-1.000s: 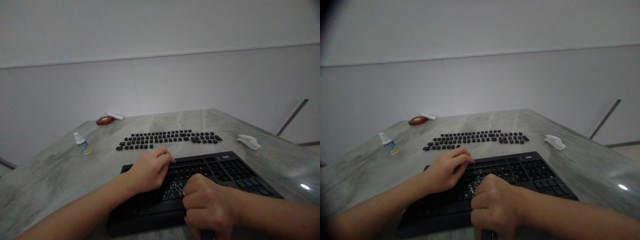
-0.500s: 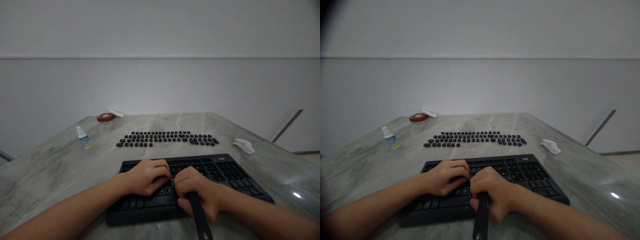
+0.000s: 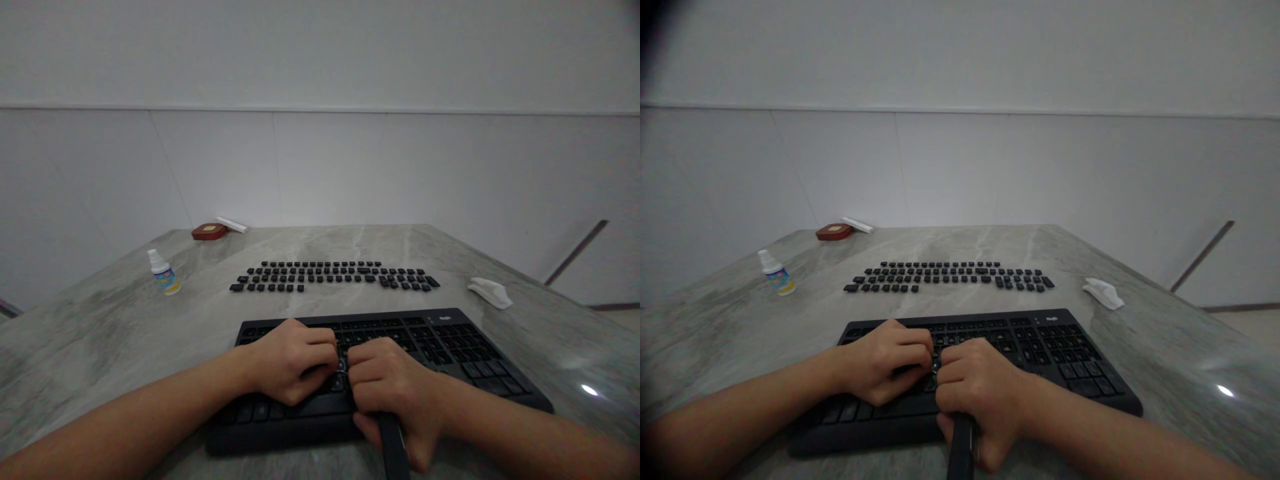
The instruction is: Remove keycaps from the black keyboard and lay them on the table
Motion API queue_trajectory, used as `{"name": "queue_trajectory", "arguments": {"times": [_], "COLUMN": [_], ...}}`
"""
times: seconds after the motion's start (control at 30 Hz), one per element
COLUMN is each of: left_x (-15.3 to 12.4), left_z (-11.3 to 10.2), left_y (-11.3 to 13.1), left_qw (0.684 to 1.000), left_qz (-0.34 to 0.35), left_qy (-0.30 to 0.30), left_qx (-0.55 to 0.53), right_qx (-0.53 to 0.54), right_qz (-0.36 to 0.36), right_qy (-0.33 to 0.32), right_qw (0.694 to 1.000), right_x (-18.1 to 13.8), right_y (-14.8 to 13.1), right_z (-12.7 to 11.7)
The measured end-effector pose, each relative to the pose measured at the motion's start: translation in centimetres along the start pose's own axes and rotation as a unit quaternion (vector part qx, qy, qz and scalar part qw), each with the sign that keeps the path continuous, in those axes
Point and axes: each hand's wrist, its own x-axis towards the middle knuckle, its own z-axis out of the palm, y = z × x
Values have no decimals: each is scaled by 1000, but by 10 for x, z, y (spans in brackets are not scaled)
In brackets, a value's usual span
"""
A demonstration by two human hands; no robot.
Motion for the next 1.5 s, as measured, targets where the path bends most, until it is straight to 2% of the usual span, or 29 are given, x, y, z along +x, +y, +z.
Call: {"name": "queue_trajectory", "arguments": {"times": [0.23, 0.47, 0.7, 0.9, 1.03, 1.27, 1.5], "left_x": [-2, 0, 2, 1, 0, 0, 1], "left_z": [1, -1, -1, -1, -1, -1, -3], "left_y": [-2, -1, -1, -3, -3, -3, -3], "left_qw": [999, 998, 997, 996, 996, 993, 991], "left_qz": [-33, -40, -47, -53, -55, -69, -77], "left_qy": [-9, -7, -14, -18, -19, -18, -37], "left_qx": [-35, -47, -62, -66, -75, -92, -107], "right_qx": [-8, -25, -45, -52, -66, -45, -46], "right_qz": [23, 0, 6, 0, 39, 119, 108], "right_qy": [-13, 9, 8, 68, 95, 65, 53], "right_qw": [1000, 1000, 999, 996, 993, 990, 992], "right_x": [2, 2, 4, 6, 9, 4, 5], "right_y": [0, 0, -2, -5, -8, -1, -2], "right_z": [3, 3, 0, -4, -7, -4, -3]}}
